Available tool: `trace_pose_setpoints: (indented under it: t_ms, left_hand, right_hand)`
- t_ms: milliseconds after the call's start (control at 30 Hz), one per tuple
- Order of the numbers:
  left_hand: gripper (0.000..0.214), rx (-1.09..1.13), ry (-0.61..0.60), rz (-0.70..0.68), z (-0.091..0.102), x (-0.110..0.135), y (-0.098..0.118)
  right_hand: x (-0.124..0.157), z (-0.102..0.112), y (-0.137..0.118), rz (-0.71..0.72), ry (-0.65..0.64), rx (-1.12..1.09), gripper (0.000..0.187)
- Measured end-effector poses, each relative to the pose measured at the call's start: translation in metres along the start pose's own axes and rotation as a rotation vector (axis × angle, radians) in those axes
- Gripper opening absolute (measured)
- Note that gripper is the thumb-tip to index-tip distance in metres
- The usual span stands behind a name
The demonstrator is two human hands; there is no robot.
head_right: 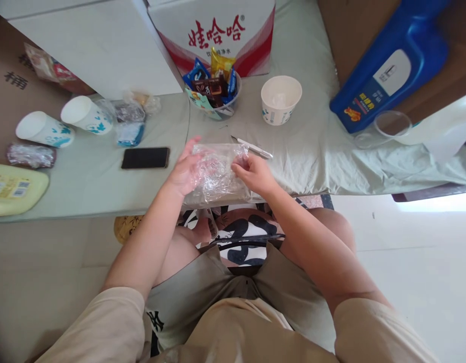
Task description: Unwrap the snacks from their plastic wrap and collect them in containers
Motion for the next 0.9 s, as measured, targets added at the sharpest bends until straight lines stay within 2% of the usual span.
trace_pose_setpoints:
  t_ms: [133, 233, 300, 367, 433, 500, 567, 633, 733, 867, 900]
  left_hand:
    - [0.038, -0.142, -0.066, 0.227, -0.009, 0.008, -0.006]
    - [0.028, -0.211, -0.028, 0.231, -0.009, 0.010, -0.006]
    - [0.032, -0.236, -0.017, 0.217, -0.006, 0.010, -0.001]
    - [0.036, -0.269, -0.045, 0.217, -0.002, 0.010, 0.004]
    - [0.034, -0.247, -0.071, 0.192, 0.003, 0.011, 0.010]
    - [0.029, -0.153, -0.077, 0.138, 0.006, 0.013, 0.013]
    - [0.025, -0.060, -0.060, 0.080, 0.009, 0.014, 0.012]
    - [0.029, -0.025, -0.033, 0.051, 0.011, 0.014, 0.008]
    - [0.038, -0.040, 0.030, -0.003, 0.007, 0.009, 0.000]
    - [0.033, -0.075, 0.058, -0.152, -0.004, -0.003, -0.008]
    - [0.034, -0.084, 0.058, -0.168, -0.005, -0.008, -0.009]
  right_hand:
    - [0.003, -0.003, -0.002, 0.037, 0.035, -0.076, 0.018]
    - [0.005, -0.003, -0.001, -0.048, -0.053, -0.031, 0.019]
    - [0.007, -0.002, -0.001, -0.075, -0.124, -0.010, 0.021]
    - [0.009, -0.001, -0.003, -0.076, -0.126, -0.112, 0.026]
    - [0.009, 0.000, -0.007, -0.075, -0.087, -0.288, 0.031]
    - [0.010, 0.001, -0.011, -0.059, -0.073, -0.432, 0.029]
    - [0.010, 0.001, -0.015, -0.042, -0.116, -0.523, 0.031]
    - [0.010, 0.001, -0.015, -0.044, -0.181, -0.573, 0.042]
    - [0.009, -0.001, -0.008, -0.080, -0.192, -0.542, 0.052]
    - [0.003, -0.005, 0.004, -0.105, -0.052, -0.399, 0.035]
    - [0.000, -0.005, 0.006, -0.101, -0.020, -0.406, 0.036]
Point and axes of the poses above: each hand's wrist, its own x-axis away from the middle knuckle, its own z-axis out of the back of the hand, y = z × x, the point moved 1 cm from there along -x, towards the middle knuckle, and after that the axes turned 8 degrees about -z, right-handed, at the moved point
